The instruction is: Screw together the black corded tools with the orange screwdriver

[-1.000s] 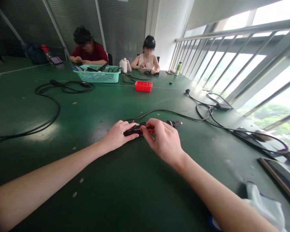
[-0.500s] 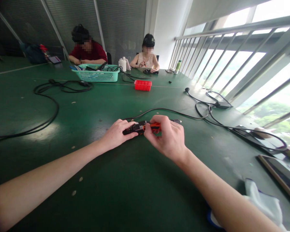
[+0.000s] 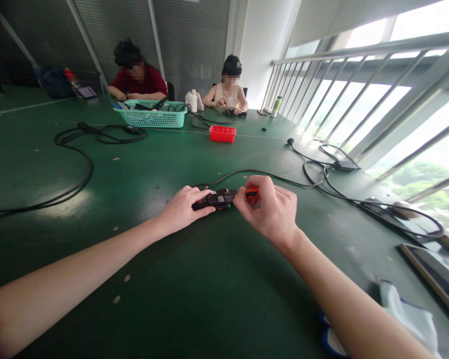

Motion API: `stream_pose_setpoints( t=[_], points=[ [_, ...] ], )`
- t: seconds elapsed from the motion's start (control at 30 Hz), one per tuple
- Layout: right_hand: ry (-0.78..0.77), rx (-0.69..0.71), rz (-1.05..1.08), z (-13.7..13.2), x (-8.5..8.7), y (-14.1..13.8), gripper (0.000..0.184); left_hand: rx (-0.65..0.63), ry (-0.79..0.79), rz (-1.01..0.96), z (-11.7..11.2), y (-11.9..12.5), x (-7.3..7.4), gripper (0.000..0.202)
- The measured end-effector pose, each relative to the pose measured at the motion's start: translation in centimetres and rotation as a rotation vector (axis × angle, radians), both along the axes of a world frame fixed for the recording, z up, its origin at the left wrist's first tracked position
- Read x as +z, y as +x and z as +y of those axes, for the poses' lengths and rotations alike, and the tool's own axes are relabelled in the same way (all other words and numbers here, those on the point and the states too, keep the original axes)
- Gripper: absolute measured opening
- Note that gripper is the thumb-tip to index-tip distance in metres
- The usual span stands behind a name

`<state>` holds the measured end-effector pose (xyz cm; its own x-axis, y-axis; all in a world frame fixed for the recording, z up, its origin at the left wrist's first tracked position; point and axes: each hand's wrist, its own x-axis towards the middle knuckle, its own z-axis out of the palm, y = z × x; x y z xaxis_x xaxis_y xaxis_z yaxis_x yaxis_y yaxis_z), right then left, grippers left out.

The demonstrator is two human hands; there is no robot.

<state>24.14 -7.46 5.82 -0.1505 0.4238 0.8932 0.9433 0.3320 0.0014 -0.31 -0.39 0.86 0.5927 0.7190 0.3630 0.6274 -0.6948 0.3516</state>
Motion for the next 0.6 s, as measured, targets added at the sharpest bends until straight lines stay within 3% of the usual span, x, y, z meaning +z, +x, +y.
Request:
stream_pose_setpoints(
  t=[0.27, 0.53, 0.6],
  points=[
    [-0.010, -0.034, -0.030, 0.01, 0.32, -0.02, 0.019, 0.003, 0.005, 0.019, 0.09, 0.00, 0.02, 0.051],
    [-0.091, -0.028, 0.037, 0.31, 0.37, 0.22, 0.040, 0.000, -0.007, 0.006, 0.00, -0.08, 0.06, 0.050],
    [-0.108, 0.000, -0.014, 0.28, 0.49, 0.33, 0.037, -0.003, -0.010, 0.009, -0.01, -0.07, 0.09, 0.050]
  ],
)
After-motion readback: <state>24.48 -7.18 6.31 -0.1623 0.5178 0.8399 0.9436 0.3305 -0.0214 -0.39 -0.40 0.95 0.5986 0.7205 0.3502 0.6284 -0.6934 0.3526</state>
